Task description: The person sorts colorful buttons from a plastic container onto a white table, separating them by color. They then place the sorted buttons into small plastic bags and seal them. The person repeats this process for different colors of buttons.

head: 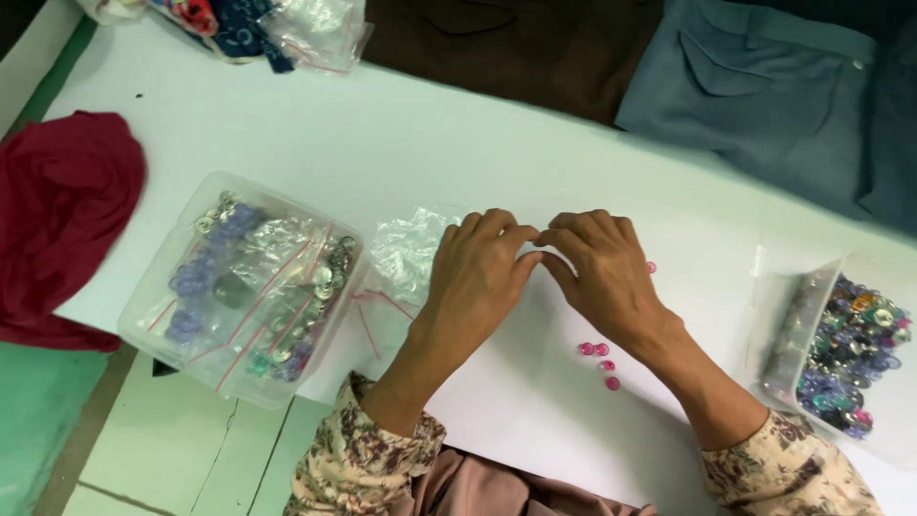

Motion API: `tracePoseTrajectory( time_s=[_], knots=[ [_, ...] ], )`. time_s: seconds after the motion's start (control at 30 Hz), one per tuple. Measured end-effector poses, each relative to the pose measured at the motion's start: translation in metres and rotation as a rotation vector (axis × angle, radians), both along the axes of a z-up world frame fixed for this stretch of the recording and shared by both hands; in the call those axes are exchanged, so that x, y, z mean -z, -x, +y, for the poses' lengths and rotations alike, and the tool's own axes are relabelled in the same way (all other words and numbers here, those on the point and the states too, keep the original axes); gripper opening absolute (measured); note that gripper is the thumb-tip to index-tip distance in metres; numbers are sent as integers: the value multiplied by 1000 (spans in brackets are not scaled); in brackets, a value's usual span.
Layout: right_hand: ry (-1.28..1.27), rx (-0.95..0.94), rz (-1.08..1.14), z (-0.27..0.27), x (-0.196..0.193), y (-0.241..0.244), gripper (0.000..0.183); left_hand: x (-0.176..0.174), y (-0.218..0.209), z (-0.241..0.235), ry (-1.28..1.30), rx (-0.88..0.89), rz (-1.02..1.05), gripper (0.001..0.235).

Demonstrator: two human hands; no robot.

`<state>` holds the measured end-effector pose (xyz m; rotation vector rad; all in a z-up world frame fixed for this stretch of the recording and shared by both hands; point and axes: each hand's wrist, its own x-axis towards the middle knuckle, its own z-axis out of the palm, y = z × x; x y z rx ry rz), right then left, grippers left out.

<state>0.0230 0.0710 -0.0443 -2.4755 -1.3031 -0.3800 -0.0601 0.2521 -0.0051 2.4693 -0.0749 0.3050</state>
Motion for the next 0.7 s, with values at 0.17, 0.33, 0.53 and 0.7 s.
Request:
tracePoseTrajectory(
  time_s=[0.17,0.33,0.53,0.7],
  knots=[
    [-28,-266,0,60,6,34,20,-22,45,38,206,-136,-128,18],
    [13,-450,-81,86,22,87,21,-48,73,54,328,-185,-271,15],
    [-77,-596,-66,86,19,88,11,-59,104,62,470,-164,-242,14],
    [-19,-404,-55,85,33,75,28,-48,110,68,454,-167,-215,16]
  ],
)
